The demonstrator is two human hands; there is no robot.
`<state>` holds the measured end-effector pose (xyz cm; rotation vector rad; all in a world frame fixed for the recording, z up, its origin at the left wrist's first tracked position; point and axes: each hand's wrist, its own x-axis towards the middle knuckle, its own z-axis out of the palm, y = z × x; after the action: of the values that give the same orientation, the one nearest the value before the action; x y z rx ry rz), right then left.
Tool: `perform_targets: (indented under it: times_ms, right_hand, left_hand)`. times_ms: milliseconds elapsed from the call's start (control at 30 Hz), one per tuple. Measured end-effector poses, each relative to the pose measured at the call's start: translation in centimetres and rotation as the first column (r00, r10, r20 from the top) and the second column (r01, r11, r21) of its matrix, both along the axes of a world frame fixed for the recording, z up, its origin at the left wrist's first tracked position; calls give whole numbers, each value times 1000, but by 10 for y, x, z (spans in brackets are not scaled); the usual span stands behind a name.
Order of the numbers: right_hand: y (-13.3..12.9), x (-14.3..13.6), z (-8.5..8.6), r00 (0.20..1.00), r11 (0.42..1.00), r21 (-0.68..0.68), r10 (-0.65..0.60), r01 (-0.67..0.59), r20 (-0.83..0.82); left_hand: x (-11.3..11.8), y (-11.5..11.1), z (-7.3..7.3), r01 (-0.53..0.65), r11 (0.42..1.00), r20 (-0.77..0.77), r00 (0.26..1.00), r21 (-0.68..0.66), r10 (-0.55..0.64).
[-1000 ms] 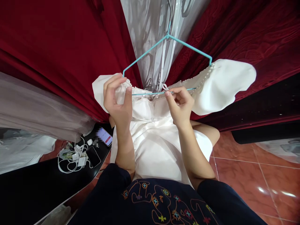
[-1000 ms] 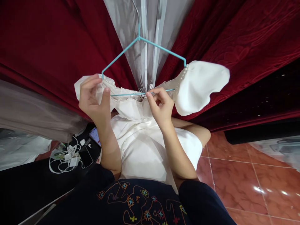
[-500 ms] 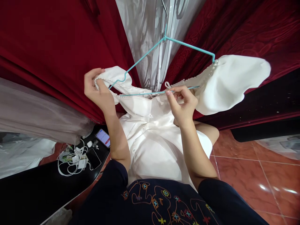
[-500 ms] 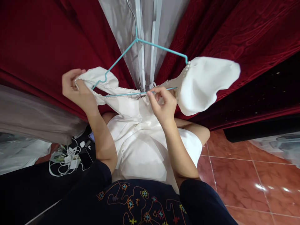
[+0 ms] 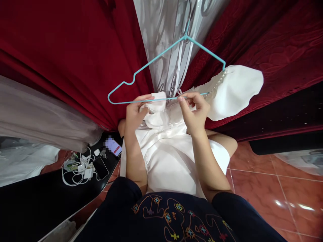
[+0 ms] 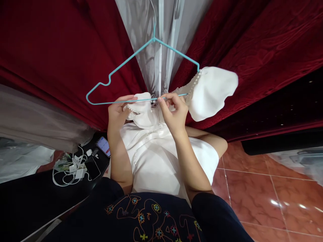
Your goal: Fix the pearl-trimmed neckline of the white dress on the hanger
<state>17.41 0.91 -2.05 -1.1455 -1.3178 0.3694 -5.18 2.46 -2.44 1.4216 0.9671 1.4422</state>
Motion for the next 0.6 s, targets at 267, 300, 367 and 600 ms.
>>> perform_targets:
  times_ms: [267, 300, 367, 600]
  right_hand:
    - [0, -2, 0, 992, 989, 82, -116, 120, -50]
    - [0, -1, -1, 977, 968, 144, -193, 205, -93]
    - [2, 5, -1, 934, 903, 245, -329, 354, -139]
    - [22, 35, 9, 933, 904, 290, -349, 313, 82]
  left_hand:
    - [57, -16, 25, -116, 991, 296, 951, 74, 89]
    - [56, -15, 25, -143, 987, 298, 948, 72, 116]
    - [52, -13, 25, -182, 981, 297, 943, 74, 152]
    - [47, -14, 30, -207, 976, 264, 947, 65, 183]
